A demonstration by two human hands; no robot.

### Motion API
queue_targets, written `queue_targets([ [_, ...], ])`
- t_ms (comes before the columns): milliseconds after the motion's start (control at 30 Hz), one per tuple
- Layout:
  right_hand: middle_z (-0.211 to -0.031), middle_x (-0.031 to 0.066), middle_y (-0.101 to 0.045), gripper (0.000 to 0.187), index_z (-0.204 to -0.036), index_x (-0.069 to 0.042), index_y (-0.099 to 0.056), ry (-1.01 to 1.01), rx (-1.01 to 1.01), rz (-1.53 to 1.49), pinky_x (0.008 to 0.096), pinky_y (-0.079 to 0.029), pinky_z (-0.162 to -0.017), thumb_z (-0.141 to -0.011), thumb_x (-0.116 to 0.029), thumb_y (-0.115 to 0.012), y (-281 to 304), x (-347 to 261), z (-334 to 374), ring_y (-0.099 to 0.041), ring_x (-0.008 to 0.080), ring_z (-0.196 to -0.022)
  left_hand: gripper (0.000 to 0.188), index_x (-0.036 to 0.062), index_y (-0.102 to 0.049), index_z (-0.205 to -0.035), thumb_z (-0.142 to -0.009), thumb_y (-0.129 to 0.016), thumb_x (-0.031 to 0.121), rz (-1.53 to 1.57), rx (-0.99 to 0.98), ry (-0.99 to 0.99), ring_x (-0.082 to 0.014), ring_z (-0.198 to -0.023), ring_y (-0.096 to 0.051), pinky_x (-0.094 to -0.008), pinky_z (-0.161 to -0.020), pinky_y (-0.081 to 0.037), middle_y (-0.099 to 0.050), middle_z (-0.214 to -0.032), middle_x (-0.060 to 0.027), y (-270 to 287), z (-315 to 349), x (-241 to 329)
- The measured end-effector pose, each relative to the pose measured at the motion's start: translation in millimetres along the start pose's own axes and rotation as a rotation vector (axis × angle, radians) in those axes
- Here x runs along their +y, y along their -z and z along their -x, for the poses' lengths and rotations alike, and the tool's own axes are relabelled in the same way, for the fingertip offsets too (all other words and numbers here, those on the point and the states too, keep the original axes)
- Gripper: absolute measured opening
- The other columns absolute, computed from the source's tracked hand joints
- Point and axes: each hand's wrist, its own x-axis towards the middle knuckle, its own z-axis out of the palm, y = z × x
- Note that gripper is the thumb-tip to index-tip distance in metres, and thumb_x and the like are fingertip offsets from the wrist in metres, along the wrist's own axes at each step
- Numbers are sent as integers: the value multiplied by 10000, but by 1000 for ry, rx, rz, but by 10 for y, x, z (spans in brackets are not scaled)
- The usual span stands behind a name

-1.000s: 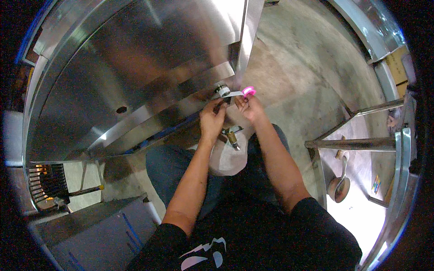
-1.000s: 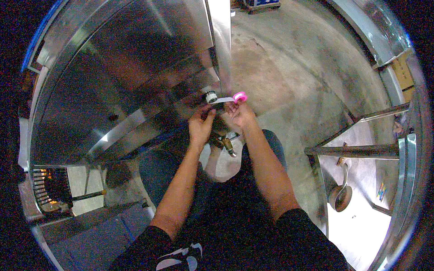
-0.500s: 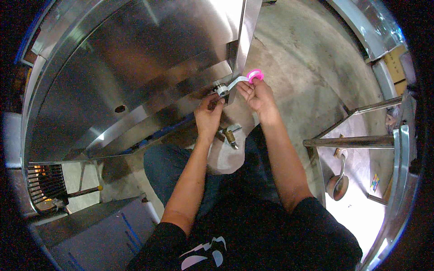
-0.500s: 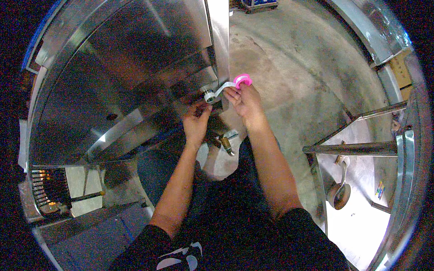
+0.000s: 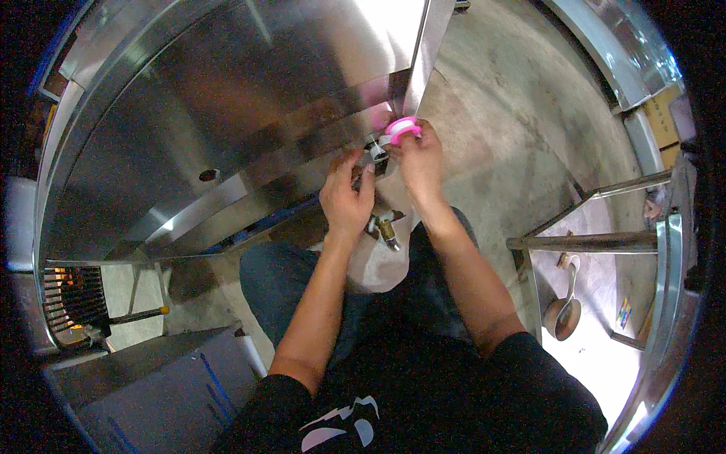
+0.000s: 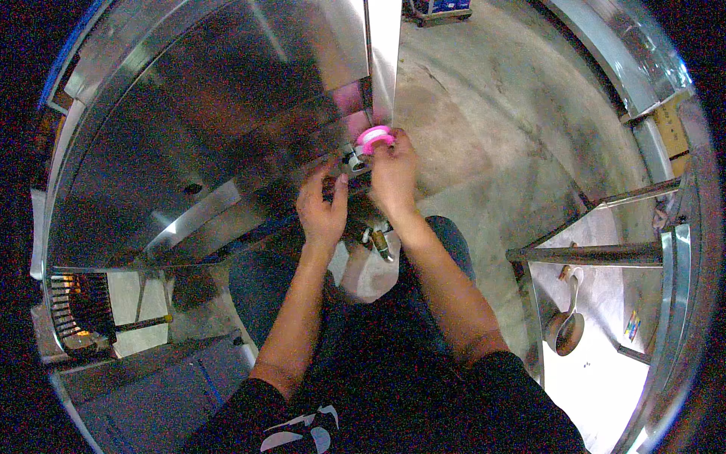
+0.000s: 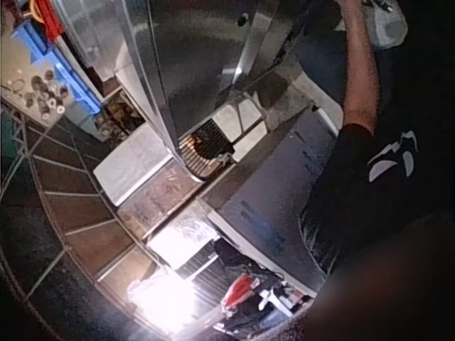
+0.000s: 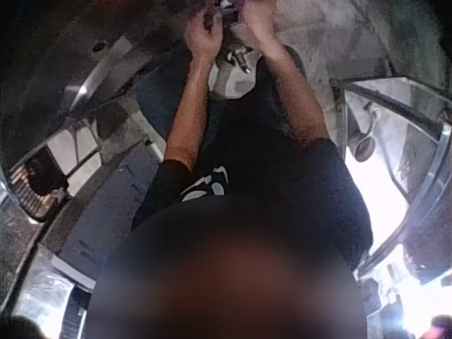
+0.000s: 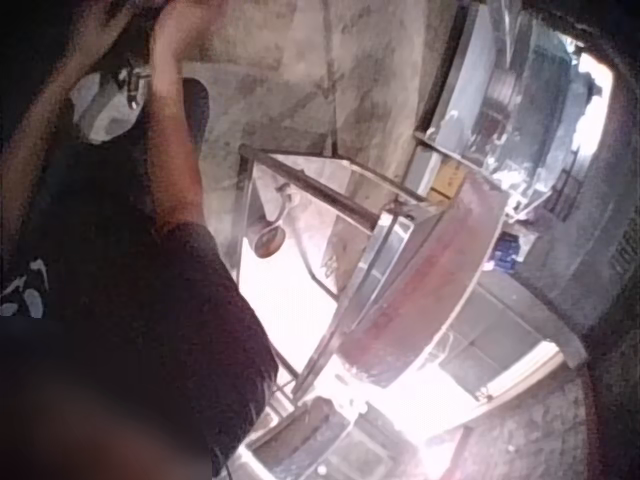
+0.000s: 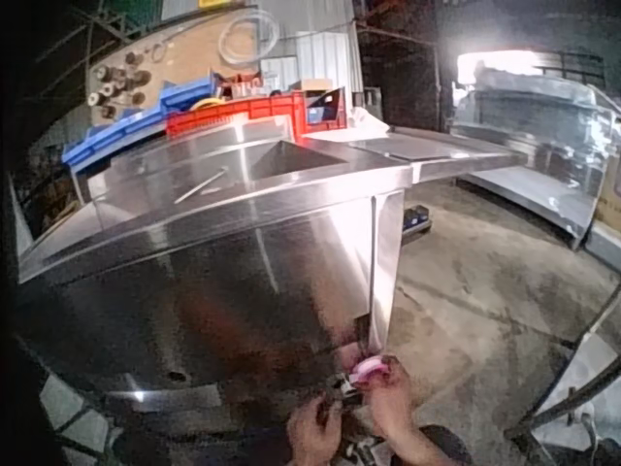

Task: The person wraps pink thread seal tape around a brass plumbing fitting, then screws the fitting into a port on a stainless steel unit. They tighten the connection by hand and adjust the fitting's orientation.

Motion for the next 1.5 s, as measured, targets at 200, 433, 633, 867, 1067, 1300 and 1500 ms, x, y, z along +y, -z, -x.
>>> queue_targets([
  [200,-756,234,-674,244,-1117,-64,-633,284,-83,797,538,-537,-668,-884,-132,-602,-228,-158,314,-668,457,-745,401,87,-601,-1312,-928,-646,194,-79,-64,-151,-363,-1091,-651,-438,-908,-531,-655,-1245,-173,232,-144,136],
  [433,-859,192,-707,366,-1237,-23,-574,268,-310,1192,512,-555,-680,-891,-144,-573,-378,-258,476,-702,392,-794,494,211,-610,-1333,-859,-577,74,-197,-232,-84,-387,-1015,-653,-468,-830,-549,-614,-1264,-138,517,-206,43],
  [633,-1235,233,-607,445,-1282,-6,-542,592,-233,892,530,-436,-1012,-867,-149,-620,-283,3,730,-547,403,-1197,446,210,-653,-1272,-859,-578,57,-377,-306,-57,-393,-990,-658,-473,-813,-553,-610,-1235,-144,645,-152,-24],
  [867,-1207,200,-576,429,-1248,-30,-529,617,-72,809,494,-388,-1007,-850,-140,-644,33,378,810,-518,391,-1152,377,233,-685,-1208,-868,-615,88,-483,-399,63,-382,-970,-666,-465,-803,-559,-620,-1207,-158,689,-48,-98],
  [1067,-1180,207,-589,425,-1211,-29,-550,463,-57,778,491,-408,-975,-807,-73,-676,114,544,744,-543,408,-1122,392,237,-686,-1204,-848,-630,85,-492,-471,136,-385,-968,-667,-469,-800,-562,-610,-1216,-159,471,96,-184],
  [1300,-1112,194,-628,371,-1159,-22,-583,360,-18,791,470,-441,-935,-807,-79,-685,224,705,713,-589,387,-1057,366,226,-700,-1189,-867,-605,80,-468,-499,172,-388,-954,-666,-469,-815,-556,-611,-1147,-159,136,169,-350],
  [1500,-1055,154,-661,332,-1162,-38,-599,-35,-76,569,448,-500,-792,-868,-174,-673,307,1013,505,-632,339,-942,378,197,-693,-1230,-887,-594,71,-291,-404,133,-420,-1033,-639,-485,-893,-534,-612,-1197,-191,-246,234,-459],
])
